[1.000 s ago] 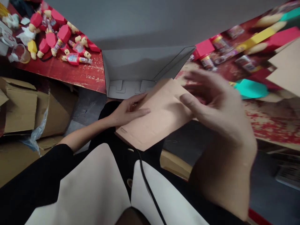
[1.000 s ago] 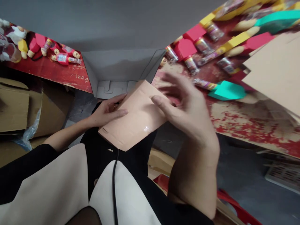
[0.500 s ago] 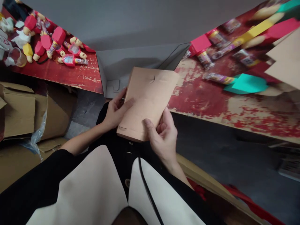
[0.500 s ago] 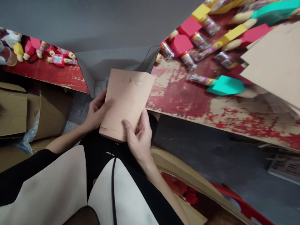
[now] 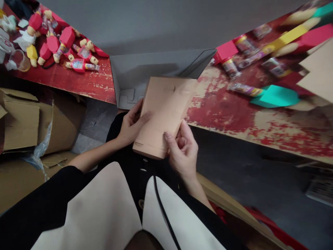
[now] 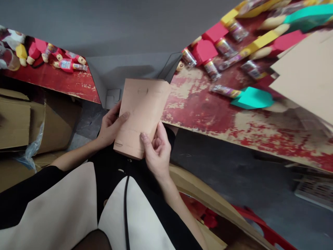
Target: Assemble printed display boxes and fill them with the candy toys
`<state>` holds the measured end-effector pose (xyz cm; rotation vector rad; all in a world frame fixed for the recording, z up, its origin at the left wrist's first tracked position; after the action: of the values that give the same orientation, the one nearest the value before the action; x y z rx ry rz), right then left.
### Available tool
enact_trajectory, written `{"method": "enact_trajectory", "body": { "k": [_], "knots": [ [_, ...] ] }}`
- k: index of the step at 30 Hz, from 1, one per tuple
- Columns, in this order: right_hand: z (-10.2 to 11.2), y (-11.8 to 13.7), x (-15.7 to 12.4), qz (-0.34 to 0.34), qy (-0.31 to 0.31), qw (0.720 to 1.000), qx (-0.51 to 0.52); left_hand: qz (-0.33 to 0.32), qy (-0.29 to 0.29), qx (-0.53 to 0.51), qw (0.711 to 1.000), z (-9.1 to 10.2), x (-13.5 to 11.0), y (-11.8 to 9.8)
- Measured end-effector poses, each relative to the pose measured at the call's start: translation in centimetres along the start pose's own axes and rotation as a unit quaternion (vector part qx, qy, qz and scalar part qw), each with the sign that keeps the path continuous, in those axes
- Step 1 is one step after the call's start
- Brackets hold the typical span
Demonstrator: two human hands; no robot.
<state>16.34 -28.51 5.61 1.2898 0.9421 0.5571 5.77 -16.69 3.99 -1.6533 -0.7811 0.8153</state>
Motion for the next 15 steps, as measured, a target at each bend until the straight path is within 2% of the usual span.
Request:
{"method": "enact_trajectory", "body": {
  "k": [4,6,9,10,12,14,15],
  "knots": [
    [0.9,-0.2,0.5,0.008,0.005,1.0,-0.02,-0.012,0.0,-0.012,1.0,-0.7,-0.8,0.8],
    [2.1,0.2,1.1,0.023,0.002,0.999,-0.05,-0.038,-0.011,0.039,0.998,-0.3,-0.7,0.4],
    [4.6,1.6,2.5,0.026,0.039,0.993,-0.104,-0.135,-0.057,0.184,0.972,1.3,0.7,-2.3],
    [5.3,2.2,3.0,0.016,0.069,0.989,-0.131,-0.163,-0.051,0.23,0.958,1.7,1.6,-3.5],
    [6.4,3.4,3.9,-0.007,0.135,0.975,-0.176,-0.192,0.031,0.299,0.934,1.8,3.4,-5.8],
    [6.7,4.3,4.5,-0.042,0.207,0.959,-0.189,-0.181,0.152,0.341,0.91,1.4,4.8,-7.0],
    [6.6,4.6,4.6,-0.062,0.241,0.951,-0.182,-0.171,0.195,0.357,0.897,1.1,5.2,-7.2]
  ]
}}
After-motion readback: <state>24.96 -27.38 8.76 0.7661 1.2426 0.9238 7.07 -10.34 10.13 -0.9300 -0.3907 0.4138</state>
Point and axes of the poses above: each hand's wrist, its own x-axis towards the middle knuckle, its own z-axis out of the back of the hand, y = z × x, the point moved 3 cm from there along x, towards the middle knuckle, and after that the axes turned 4 degrees about -z, right-handed, at the moved point
